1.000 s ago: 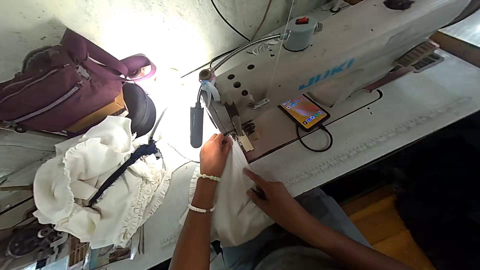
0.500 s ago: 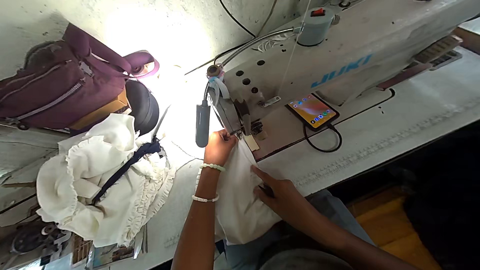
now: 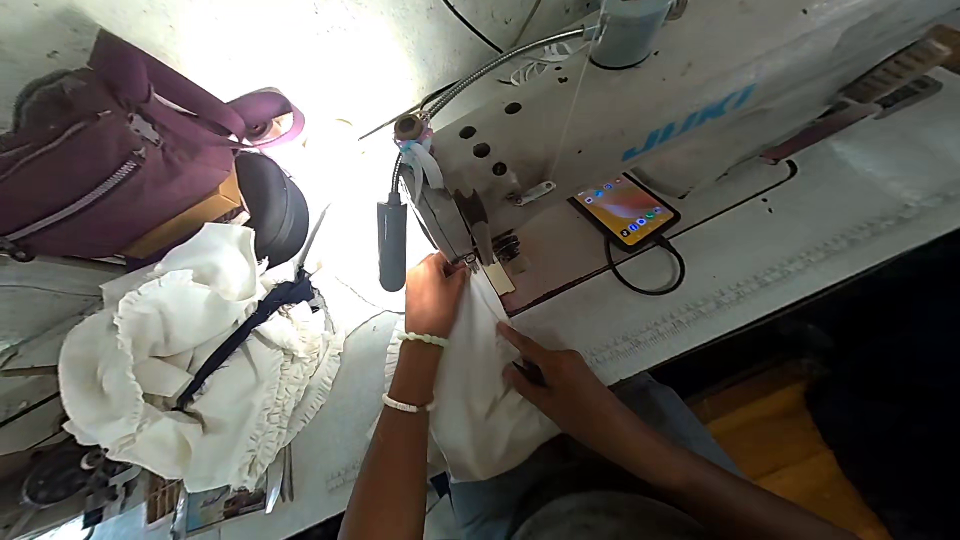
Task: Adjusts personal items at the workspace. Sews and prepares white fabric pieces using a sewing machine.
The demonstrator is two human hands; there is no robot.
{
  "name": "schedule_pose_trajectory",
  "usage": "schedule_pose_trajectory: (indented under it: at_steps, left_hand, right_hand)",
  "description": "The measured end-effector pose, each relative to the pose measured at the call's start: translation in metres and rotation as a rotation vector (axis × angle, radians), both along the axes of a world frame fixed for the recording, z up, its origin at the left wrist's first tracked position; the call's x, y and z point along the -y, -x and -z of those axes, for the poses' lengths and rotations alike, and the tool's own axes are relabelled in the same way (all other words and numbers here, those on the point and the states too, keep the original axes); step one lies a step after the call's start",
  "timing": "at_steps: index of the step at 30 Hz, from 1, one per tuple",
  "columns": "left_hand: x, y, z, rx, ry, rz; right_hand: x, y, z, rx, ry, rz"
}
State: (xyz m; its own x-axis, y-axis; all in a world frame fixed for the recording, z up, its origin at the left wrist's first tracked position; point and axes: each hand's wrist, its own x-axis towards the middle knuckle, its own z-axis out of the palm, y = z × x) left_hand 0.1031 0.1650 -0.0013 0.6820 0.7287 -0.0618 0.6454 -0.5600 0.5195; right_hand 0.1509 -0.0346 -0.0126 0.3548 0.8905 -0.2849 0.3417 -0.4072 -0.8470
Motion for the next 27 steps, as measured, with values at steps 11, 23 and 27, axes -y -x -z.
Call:
schedule_pose_trajectory:
  at_steps: [11,23,27]
  left_hand:
    - [0.055,0.038,0.050,0.186,-0.438,0.253]
    - [0.051,0.037,0.050,0.197,-0.445,0.279]
    - [0.047,0.036,0.050,0.194,-0.437,0.291]
  right_hand:
    - [0.038,-0.053,0.011,0.539,-0.402,0.303]
    - [0.076,-0.235,0.040,1.095,-0.240,0.647]
    - [0.076,-0.234,0.041,1.087,-0.246,0.663]
